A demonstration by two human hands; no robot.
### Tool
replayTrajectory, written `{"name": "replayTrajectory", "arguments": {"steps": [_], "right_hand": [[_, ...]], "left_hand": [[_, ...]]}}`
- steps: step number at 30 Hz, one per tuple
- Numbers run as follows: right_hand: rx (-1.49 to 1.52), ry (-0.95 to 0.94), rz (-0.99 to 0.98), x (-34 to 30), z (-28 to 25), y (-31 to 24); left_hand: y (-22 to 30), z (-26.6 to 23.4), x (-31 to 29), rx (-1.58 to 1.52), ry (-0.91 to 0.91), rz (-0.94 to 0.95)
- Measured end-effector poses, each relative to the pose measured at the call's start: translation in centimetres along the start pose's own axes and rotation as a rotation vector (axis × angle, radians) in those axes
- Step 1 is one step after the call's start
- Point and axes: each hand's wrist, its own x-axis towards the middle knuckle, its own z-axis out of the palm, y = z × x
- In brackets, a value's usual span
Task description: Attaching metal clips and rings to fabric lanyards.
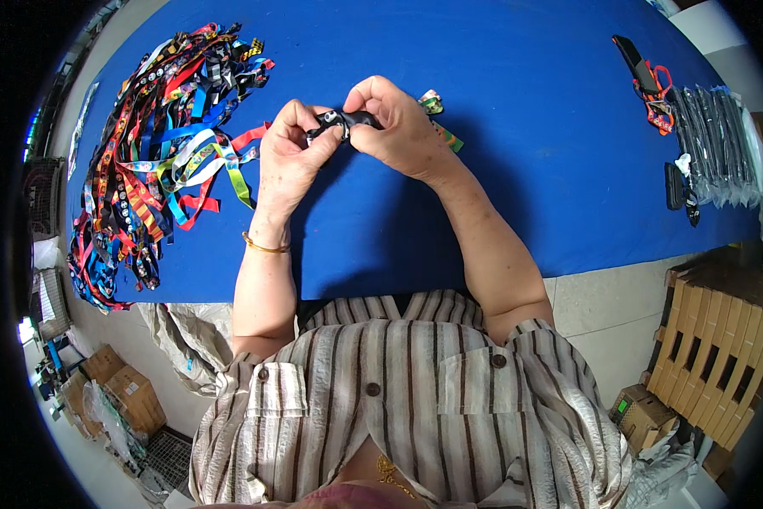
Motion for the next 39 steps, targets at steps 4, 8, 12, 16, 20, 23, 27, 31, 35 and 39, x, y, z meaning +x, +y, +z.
{"name": "replayTrajectory", "arguments": {"steps": [4,8,12,16,20,23,27,31,35,39], "right_hand": [[-0.068,0.024,-0.024,0.0,0.1,0.1],[0.006,0.033,-0.036,0.0,0.7,0.2],[-0.062,0.038,-0.094,0.0,0.8,0.6],[-0.054,0.022,-0.073,-0.1,0.8,0.3],[0.019,0.004,-0.023,-0.5,1.1,-0.5],[0.057,-0.034,0.03,-0.3,0.8,-1.3],[0.082,-0.011,0.125,-0.2,0.2,-0.9],[0.043,-0.024,0.165,-0.4,0.4,-1.5],[0.001,-0.036,0.23,-0.4,-0.1,-2.0],[0.014,-0.021,0.201,-0.3,-0.7,-1.6]], "left_hand": [[-0.5,1.0,-0.2,0.039,0.074,0.071],[-1.3,1.3,-0.5,0.296,0.197,0.211],[-0.8,1.4,-0.6,0.716,0.232,0.513],[-0.7,1.5,-0.6,0.74,0.238,0.51],[-0.7,1.3,-0.8,0.78,0.241,0.516],[-0.9,1.0,-0.7,0.771,0.214,0.556],[-0.9,1.1,-0.1,0.796,0.135,0.675],[-1.4,0.5,0.1,0.839,0.143,0.772],[-1.4,0.6,0.1,0.86,0.133,0.829],[-1.6,0.6,0.1,0.887,0.089,0.837]]}}
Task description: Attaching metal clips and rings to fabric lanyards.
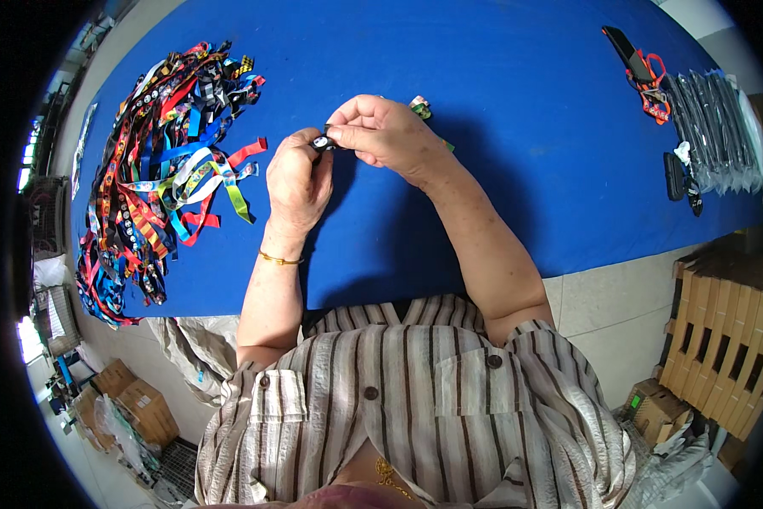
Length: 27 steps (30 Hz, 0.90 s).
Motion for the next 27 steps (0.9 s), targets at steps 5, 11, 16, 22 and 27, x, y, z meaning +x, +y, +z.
{"name": "replayTrajectory", "arguments": {"steps": [5,11,16,22,27], "right_hand": [[0.085,0.027,-0.061,0.0,-0.1,0.1],[0.014,0.183,-0.075,-0.1,0.7,-0.2],[0.018,0.339,-0.274,0.3,1.9,0.9],[-0.017,0.509,-0.452,0.3,2.7,1.0],[-0.232,0.457,-0.616,0.8,2.1,1.4]], "left_hand": [[0.2,0.2,-0.1,-0.025,-0.003,-0.024],[0.0,0.3,0.0,0.017,0.057,0.033],[0.5,-0.1,0.5,0.105,0.11,0.036],[0.7,-0.3,0.2,0.094,0.116,0.01],[0.7,0.5,-0.2,-0.51,0.052,-0.588]]}}
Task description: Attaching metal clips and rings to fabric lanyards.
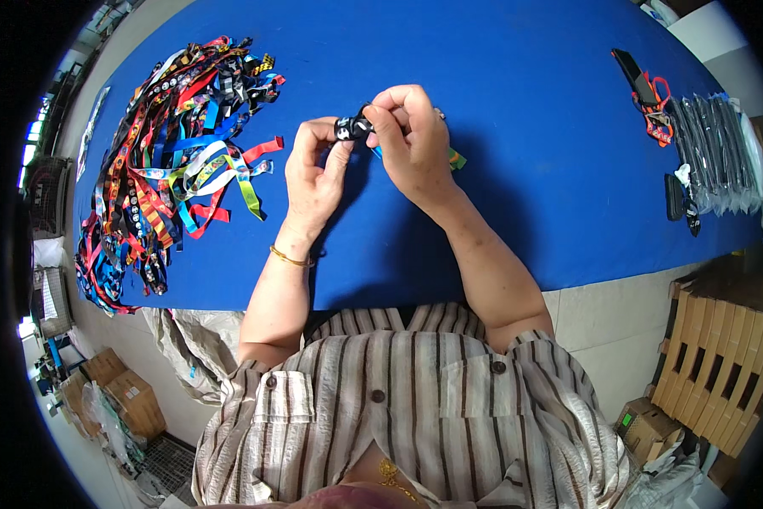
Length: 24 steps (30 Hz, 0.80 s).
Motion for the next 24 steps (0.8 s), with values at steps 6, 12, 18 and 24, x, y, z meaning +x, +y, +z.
{"name": "replayTrajectory", "arguments": {"steps": [6,12,18,24], "right_hand": [[-0.118,-0.066,-0.144,-0.5,-0.2,1.5],[-0.105,-0.057,-0.159,-0.3,-0.4,1.4],[0.025,-0.075,-0.033,-0.6,-0.2,1.0],[0.022,-0.149,0.061,-0.9,0.1,1.2]], "left_hand": [[-0.1,-1.2,0.7,-0.864,-0.238,-0.287],[0.6,-2.2,0.7,-0.149,-0.176,0.15],[0.0,-2.3,1.0,-0.666,-0.095,-0.2],[0.7,-1.8,1.0,-0.552,-0.111,-0.354]]}}
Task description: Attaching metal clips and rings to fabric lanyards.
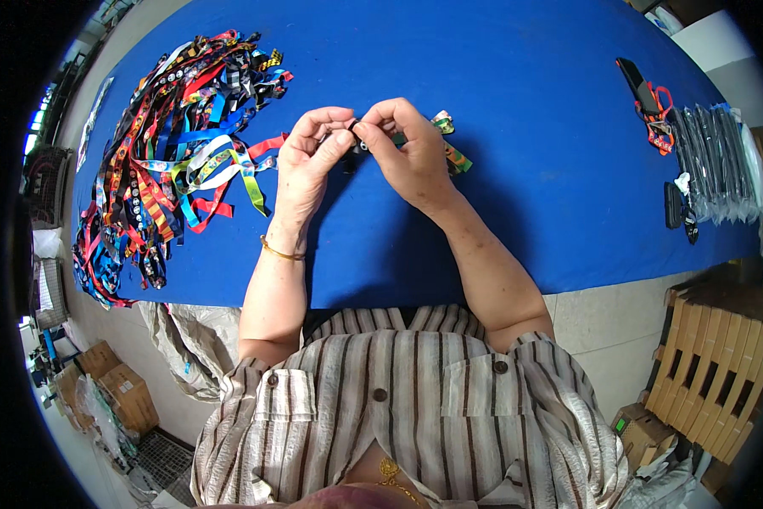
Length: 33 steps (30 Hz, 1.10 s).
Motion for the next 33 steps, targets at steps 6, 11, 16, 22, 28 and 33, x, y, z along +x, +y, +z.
{"name": "replayTrajectory", "arguments": {"steps": [6,11,16,22,28,33], "right_hand": [[-0.021,-0.022,0.054,0.1,-0.3,-0.6],[0.159,0.063,0.123,0.9,-1.5,-0.6],[0.133,-0.023,0.192,1.1,-1.9,-1.5],[-0.007,-0.216,0.142,0.8,-2.1,-0.7],[-0.081,-0.303,0.187,1.3,-2.8,-2.0],[-0.104,-0.332,0.204,1.4,-3.2,-2.3]], "left_hand": [[0.0,-0.3,0.1,0.051,-0.027,-0.088],[-0.4,-0.8,0.4,-0.083,-0.101,-0.182],[-0.6,-1.3,0.6,-0.303,-0.083,-0.167],[-0.7,-1.4,0.6,-0.31,-0.132,-0.246],[-0.4,-1.9,0.7,-0.28,-0.201,-0.317],[-0.6,-1.8,0.7,-0.295,-0.213,-0.346]]}}
